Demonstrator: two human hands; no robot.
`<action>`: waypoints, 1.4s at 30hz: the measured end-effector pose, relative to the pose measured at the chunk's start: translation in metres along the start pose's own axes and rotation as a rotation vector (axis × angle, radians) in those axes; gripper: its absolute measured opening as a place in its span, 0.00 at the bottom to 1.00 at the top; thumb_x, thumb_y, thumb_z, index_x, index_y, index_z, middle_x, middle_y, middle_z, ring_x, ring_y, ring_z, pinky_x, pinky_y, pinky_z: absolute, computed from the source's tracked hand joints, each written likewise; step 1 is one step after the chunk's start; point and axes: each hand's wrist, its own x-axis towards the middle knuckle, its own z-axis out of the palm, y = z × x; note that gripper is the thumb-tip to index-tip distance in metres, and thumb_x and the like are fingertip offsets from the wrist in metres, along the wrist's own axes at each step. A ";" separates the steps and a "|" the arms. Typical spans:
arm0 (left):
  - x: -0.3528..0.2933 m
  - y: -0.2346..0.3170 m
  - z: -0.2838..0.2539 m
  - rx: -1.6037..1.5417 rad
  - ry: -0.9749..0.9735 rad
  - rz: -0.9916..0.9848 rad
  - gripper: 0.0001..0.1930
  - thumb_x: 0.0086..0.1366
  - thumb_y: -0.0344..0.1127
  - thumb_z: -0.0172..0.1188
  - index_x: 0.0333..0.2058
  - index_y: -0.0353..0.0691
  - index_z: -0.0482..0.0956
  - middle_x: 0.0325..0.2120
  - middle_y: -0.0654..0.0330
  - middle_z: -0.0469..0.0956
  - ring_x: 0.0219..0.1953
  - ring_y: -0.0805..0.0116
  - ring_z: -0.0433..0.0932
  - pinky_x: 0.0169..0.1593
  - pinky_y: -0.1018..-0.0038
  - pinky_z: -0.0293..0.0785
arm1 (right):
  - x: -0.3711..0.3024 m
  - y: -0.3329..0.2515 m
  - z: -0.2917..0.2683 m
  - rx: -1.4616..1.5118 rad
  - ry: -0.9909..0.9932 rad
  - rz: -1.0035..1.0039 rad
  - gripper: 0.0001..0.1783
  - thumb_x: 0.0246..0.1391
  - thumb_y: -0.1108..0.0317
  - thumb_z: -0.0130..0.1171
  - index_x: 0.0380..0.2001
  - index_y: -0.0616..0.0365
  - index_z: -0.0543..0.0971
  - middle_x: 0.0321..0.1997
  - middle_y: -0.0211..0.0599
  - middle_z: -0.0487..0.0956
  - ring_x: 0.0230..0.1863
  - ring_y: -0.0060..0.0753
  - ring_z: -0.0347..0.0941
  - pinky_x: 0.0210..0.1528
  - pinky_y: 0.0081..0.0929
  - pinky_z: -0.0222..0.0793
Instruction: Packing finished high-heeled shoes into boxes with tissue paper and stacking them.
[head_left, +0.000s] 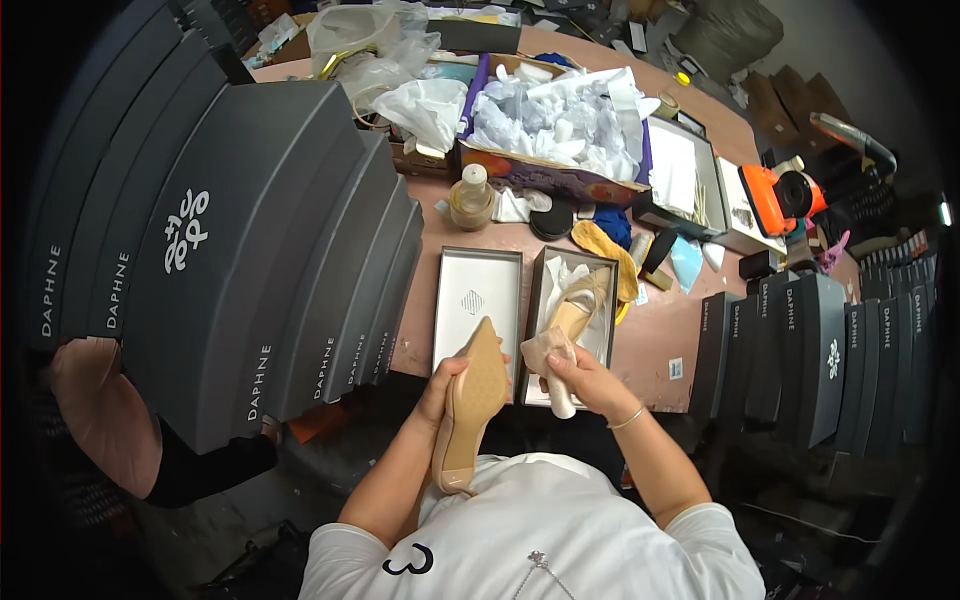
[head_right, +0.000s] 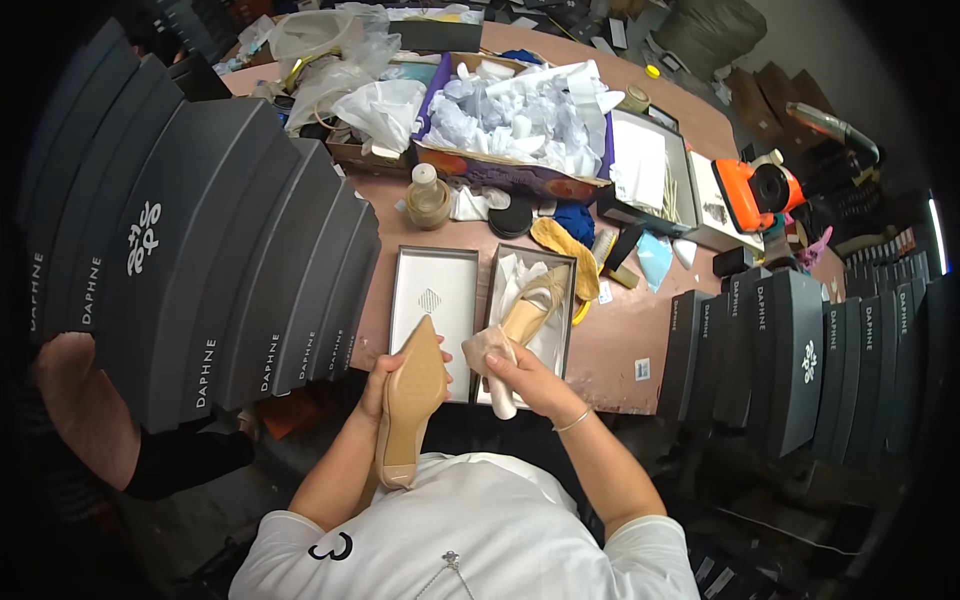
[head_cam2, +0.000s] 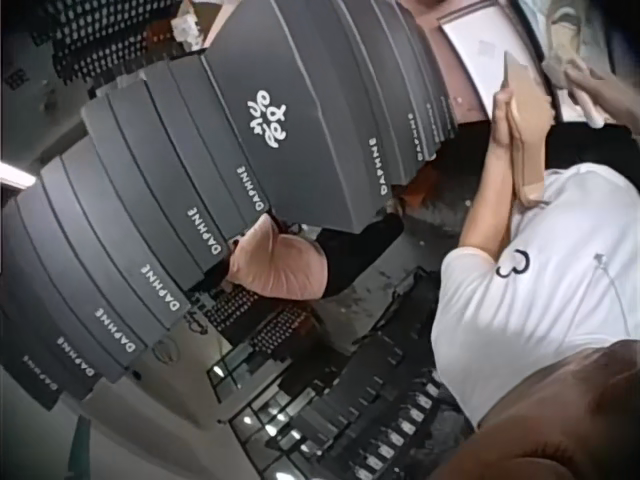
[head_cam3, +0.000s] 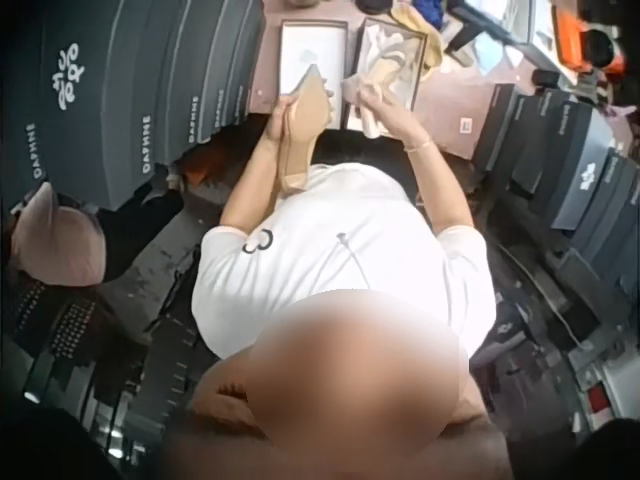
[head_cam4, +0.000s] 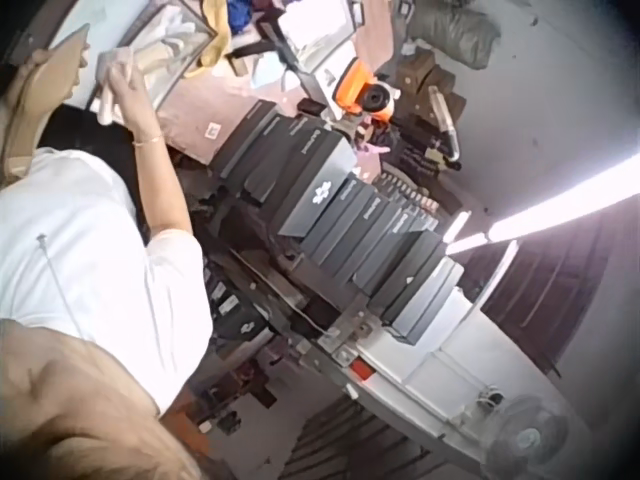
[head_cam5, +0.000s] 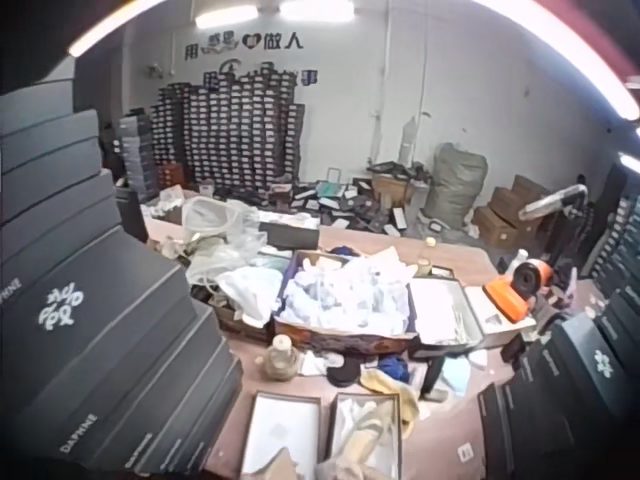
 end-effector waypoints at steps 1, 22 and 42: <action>0.004 -0.001 0.002 -0.006 -0.025 -0.036 0.35 0.57 0.53 0.50 0.58 0.34 0.61 0.48 0.47 0.70 0.41 0.58 0.78 0.41 0.66 0.79 | 0.003 -0.002 0.012 -0.093 0.088 -0.138 0.16 0.63 0.61 0.51 0.48 0.59 0.73 0.39 0.33 0.75 0.39 0.26 0.72 0.41 0.25 0.70; 0.027 0.007 -0.044 -0.201 0.167 -0.148 0.36 0.59 0.51 0.50 0.62 0.38 0.56 0.50 0.44 0.68 0.50 0.50 0.72 0.53 0.54 0.72 | 0.258 -0.122 -0.007 -1.328 0.307 -0.985 0.32 0.41 0.75 0.62 0.54 0.43 0.74 0.55 0.50 0.69 0.52 0.53 0.68 0.54 0.38 0.67; 0.040 0.016 -0.039 -0.144 0.074 -0.141 0.33 0.59 0.47 0.47 0.62 0.41 0.58 0.50 0.41 0.68 0.50 0.47 0.72 0.50 0.51 0.73 | 0.185 -0.060 -0.088 0.645 0.742 -0.634 0.17 0.56 0.73 0.58 0.49 0.53 0.69 0.42 0.34 0.75 0.42 0.32 0.75 0.38 0.39 0.78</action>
